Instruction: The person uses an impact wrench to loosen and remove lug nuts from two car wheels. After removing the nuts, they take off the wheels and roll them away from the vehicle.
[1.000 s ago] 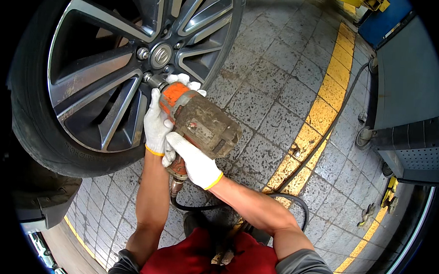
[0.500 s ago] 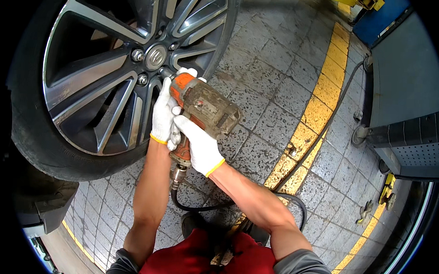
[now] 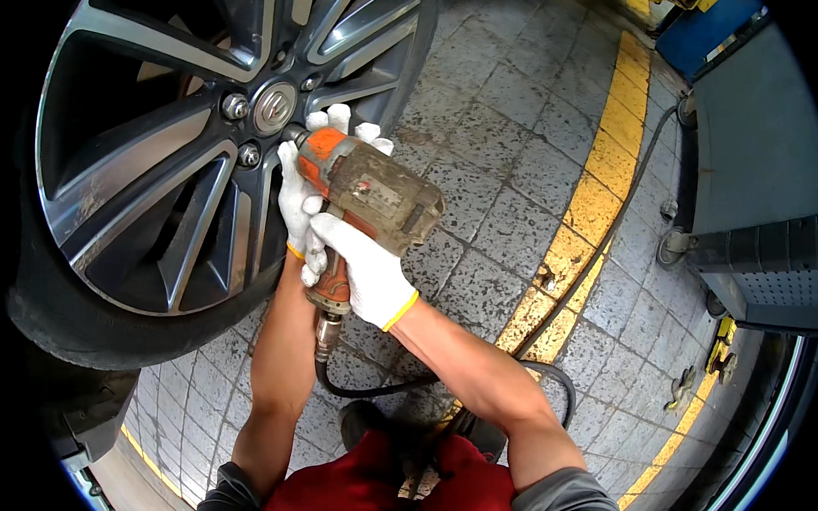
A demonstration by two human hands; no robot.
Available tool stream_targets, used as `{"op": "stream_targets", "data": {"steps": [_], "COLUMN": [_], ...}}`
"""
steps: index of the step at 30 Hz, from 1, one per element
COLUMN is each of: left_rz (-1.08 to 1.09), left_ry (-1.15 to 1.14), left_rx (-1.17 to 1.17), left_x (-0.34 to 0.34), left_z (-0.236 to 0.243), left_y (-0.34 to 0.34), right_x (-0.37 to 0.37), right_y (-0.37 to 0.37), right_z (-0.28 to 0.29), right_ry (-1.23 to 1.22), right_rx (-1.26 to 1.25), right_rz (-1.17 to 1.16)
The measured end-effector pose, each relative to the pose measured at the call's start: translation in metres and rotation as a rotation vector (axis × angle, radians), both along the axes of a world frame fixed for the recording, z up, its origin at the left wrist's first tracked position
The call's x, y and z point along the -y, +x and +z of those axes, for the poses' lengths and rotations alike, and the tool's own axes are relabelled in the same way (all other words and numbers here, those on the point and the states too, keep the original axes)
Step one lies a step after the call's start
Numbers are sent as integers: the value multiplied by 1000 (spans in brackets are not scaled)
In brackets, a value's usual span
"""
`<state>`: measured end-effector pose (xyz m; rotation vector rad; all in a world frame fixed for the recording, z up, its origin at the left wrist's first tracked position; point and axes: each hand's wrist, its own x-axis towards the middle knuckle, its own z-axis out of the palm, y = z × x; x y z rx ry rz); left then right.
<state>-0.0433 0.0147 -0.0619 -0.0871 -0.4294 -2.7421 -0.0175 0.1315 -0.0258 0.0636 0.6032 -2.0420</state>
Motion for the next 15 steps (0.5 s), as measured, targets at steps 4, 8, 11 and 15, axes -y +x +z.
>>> {"op": "stream_targets", "data": {"steps": [4,8,11,15], "left_rz": [-97,-144,-125,-247], "left_ry": [27,-9,-10,166], "left_rx": [-273,22,13,-172], "left_x": [-19,26,31,38], "left_z": [13,-13,-19,-31], "left_y": [-8,13,12,7], "right_x": [0,4,5,5], "right_y": [3,8,8,9], "right_z": [-3,4,-1,1], "right_ry": [26,45,24,26], "right_rx": [28,-11,-39,-34], "right_rz": [-14,-41,-46,-58]}}
